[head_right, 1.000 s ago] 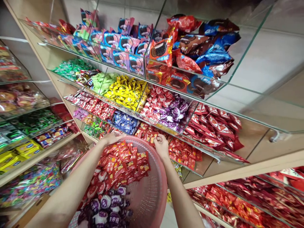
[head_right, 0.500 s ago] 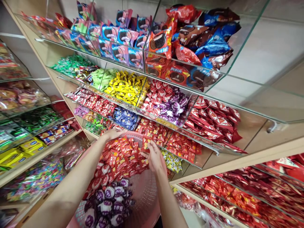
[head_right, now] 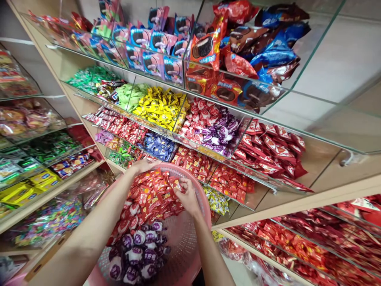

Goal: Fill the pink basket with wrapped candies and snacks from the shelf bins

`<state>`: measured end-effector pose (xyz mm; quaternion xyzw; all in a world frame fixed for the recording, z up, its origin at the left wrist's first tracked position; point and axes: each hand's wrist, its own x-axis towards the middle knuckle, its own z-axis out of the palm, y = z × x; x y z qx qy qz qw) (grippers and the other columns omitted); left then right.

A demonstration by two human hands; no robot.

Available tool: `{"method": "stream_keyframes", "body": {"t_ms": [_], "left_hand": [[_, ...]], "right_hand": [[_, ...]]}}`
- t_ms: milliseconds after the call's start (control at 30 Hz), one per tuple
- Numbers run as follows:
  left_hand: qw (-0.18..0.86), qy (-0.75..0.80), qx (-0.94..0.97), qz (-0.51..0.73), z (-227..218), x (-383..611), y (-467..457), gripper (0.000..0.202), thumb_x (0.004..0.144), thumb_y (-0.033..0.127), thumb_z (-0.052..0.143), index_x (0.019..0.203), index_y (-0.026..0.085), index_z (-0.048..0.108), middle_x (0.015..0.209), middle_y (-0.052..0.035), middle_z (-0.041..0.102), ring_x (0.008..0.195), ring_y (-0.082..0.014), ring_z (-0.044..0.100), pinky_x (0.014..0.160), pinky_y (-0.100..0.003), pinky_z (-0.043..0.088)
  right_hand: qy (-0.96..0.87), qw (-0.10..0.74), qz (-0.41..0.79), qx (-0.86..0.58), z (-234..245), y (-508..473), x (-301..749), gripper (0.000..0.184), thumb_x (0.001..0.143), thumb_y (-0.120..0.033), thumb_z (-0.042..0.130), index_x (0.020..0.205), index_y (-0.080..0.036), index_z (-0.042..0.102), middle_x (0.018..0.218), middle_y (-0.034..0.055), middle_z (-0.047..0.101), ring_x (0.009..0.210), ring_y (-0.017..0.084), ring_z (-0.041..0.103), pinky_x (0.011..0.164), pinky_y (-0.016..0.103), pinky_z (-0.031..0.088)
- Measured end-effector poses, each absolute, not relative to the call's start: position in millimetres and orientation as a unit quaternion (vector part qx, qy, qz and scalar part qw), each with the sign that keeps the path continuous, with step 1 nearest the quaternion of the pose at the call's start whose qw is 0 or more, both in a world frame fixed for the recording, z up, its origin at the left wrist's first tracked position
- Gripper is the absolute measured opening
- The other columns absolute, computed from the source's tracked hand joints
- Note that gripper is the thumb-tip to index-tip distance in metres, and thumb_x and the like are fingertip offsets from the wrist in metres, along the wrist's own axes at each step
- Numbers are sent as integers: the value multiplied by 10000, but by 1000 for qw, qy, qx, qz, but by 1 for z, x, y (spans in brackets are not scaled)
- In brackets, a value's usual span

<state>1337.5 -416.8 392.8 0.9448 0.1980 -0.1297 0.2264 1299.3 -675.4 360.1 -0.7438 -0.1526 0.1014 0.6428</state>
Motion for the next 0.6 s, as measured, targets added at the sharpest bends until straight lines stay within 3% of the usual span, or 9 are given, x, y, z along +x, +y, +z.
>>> {"method": "stream_keyframes", "body": {"t_ms": [133, 300, 600], "left_hand": [[219, 199, 946, -131, 393, 1337, -417, 872, 569, 821, 297, 1064, 176, 611, 1148, -122, 582, 995, -278, 569, 791, -312, 439], [217, 198, 947, -132, 392, 1339, -417, 864, 575, 819, 283, 1075, 192, 604, 1172, -108, 567, 1019, -270, 558, 821, -308, 426], [204, 200, 949, -131, 401, 1342, -417, 898, 556, 838, 263, 1069, 184, 603, 1171, -131, 563, 1037, -287, 545, 827, -333, 424]], "right_hand": [[-191, 589, 41, -784, 358, -677, 1302, 293, 692, -375, 590, 917, -196, 532, 971, 47, 578, 904, 181, 535, 747, 300, 452], [-177, 571, 71, -799, 360, -677, 1301, 328, 682, -400, 596, 922, -178, 565, 755, 9, 586, 640, 134, 511, 577, 252, 421], [-156, 602, 159, -767, 366, -678, 1301, 308, 715, -452, 557, 921, -222, 555, 482, -68, 447, 400, 101, 416, 386, 216, 299]]}}
